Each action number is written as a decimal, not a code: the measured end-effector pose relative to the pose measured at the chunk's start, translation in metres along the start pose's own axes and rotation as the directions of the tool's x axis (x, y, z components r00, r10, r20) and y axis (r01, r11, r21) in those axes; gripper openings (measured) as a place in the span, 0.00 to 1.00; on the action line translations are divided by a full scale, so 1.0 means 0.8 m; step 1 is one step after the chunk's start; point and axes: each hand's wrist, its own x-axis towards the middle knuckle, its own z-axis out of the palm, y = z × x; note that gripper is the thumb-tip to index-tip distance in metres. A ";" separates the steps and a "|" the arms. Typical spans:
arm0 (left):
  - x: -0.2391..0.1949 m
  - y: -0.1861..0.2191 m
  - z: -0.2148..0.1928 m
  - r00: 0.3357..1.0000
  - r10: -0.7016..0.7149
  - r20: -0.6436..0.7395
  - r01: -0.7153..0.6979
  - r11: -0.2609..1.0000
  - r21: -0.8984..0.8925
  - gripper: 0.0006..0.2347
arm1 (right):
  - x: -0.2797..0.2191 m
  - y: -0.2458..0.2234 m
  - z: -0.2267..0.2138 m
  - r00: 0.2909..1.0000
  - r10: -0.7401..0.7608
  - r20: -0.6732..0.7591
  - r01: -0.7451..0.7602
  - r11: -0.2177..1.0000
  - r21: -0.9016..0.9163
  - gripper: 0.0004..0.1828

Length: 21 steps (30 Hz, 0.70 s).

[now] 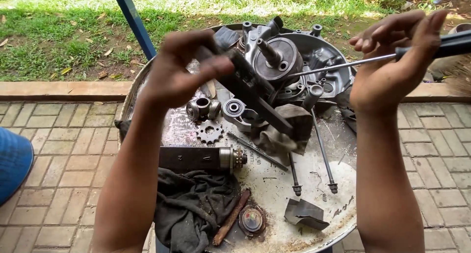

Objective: The person cleans a cylindrical metal part using a wire brush and a rag. They then use a screwdriver to remove a bearing from a larger engine casing and wipe the components with a cloth.

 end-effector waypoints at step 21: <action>-0.031 -0.089 -0.058 0.874 -0.019 -0.485 0.379 0.653 0.656 0.16 | -0.047 -0.050 0.057 0.354 0.760 0.545 0.154 0.527 -0.836 0.16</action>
